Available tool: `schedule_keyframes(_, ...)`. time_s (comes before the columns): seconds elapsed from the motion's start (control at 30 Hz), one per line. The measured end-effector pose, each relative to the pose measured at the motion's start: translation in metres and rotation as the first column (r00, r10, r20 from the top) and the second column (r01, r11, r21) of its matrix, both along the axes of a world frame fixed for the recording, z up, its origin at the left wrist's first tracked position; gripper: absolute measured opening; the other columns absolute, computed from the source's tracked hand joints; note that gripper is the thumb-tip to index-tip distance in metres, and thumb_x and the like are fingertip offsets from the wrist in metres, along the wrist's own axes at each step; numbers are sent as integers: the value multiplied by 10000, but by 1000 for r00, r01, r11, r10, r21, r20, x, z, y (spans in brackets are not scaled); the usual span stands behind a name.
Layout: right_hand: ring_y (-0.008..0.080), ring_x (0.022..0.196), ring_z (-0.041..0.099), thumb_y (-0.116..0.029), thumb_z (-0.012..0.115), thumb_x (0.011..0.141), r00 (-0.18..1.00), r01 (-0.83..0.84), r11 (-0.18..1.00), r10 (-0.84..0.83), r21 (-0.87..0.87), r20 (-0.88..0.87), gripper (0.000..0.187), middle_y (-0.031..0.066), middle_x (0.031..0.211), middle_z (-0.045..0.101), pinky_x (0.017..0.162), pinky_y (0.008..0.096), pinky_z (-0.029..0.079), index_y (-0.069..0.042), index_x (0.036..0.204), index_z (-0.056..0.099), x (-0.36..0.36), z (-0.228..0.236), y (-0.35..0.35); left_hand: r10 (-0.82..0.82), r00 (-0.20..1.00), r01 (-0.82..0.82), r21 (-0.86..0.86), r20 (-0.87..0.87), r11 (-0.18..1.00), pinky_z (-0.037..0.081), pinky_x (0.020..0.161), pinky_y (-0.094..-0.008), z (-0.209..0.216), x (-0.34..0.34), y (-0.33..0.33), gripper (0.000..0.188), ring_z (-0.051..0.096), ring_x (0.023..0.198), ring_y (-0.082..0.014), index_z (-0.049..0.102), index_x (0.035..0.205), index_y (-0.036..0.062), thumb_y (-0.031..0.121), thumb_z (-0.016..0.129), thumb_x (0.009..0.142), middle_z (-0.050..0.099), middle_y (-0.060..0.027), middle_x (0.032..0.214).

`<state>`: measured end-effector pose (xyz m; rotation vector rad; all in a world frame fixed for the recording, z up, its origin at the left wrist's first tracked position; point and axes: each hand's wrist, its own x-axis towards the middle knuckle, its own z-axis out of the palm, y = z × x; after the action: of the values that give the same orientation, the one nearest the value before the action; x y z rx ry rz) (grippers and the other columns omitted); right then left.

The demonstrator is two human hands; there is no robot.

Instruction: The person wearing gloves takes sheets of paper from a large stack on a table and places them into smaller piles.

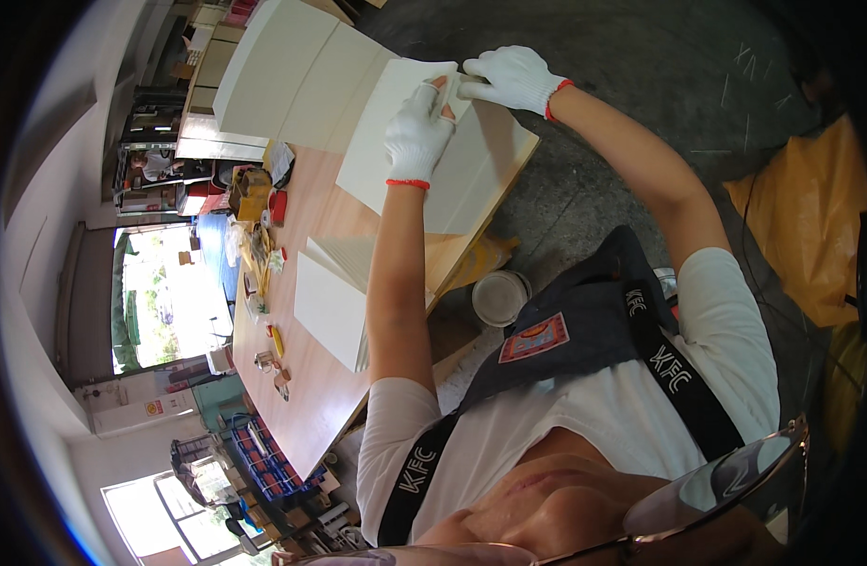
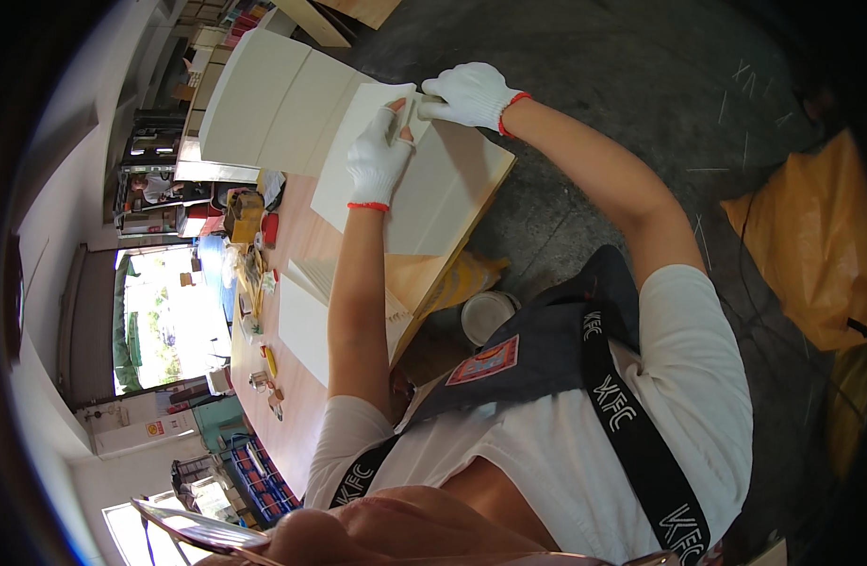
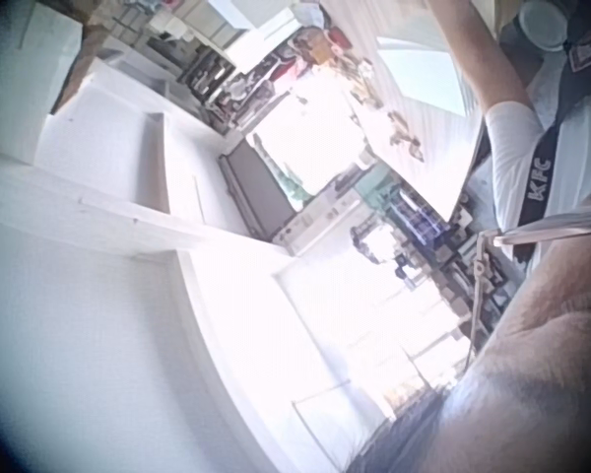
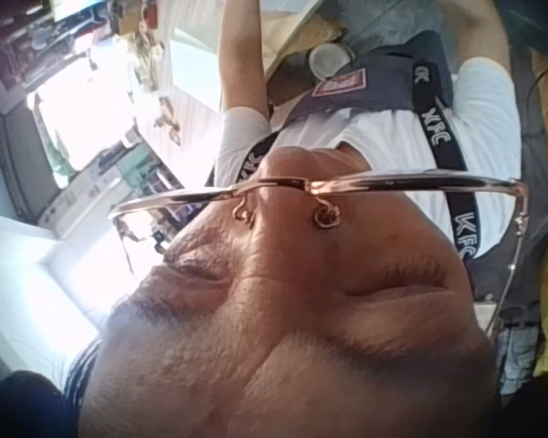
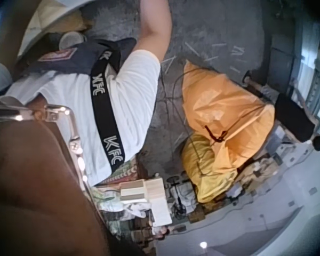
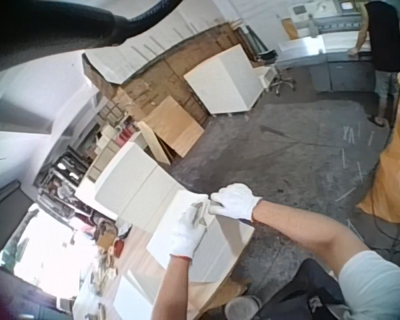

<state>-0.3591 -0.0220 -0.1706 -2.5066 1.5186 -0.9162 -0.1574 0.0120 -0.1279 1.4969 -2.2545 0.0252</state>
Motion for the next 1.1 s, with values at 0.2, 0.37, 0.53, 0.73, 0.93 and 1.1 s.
schedule_keyframes(0.2,310,755,658,-522,486,942,993,-74,988,61,-134,-96,417,120,778,654,689,431,518,-208,1162,649,1,13,-8,84,996,-86,74,35,994,524,850,-411,5,-9,-12,397,651,1008,-314,621,1255,258,273,638,858,688,-95,1115)
schedule_keyframes(0.37,339,784,632,-557,415,974,930,-126,978,58,168,362,471,128,798,640,733,435,492,-146,1035,635,19,8,-9,62,998,-57,143,-30,988,513,893,-381,-1,10,-13,384,631,1078,-293,625,1251,197,239,654,870,671,-111,1145)
schedule_keyframes(0.53,353,824,619,-535,366,989,852,-100,962,-49,254,521,480,131,833,636,744,451,475,-121,938,604,27,5,0,-30,913,138,238,-407,961,503,926,-336,-6,14,-13,392,655,1085,-245,654,1235,133,189,702,851,681,-121,1153)
schedule_keyframes(0.73,339,856,629,-473,398,992,858,-76,969,-58,237,510,391,121,884,659,748,430,462,-160,1033,629,26,0,1,-78,936,152,194,-343,969,516,846,-292,-7,10,-9,424,632,1061,-151,641,1240,48,150,748,842,687,-98,1157)
schedule_keyframes(0.93,356,850,627,-516,351,996,861,-64,969,-68,240,504,447,124,873,658,747,459,482,-155,986,614,25,-1,0,-31,921,148,277,-388,949,528,824,-319,-6,9,-10,443,658,1044,-192,629,1256,52,151,744,839,681,-115,1185)
schedule_keyframes(1.1,351,825,633,-511,365,995,863,-55,967,-80,250,499,441,127,849,657,732,454,477,-139,996,601,26,2,4,-87,935,132,109,-344,985,525,837,-355,-5,8,-9,358,686,991,-272,633,1230,92,165,666,881,692,-131,1147)
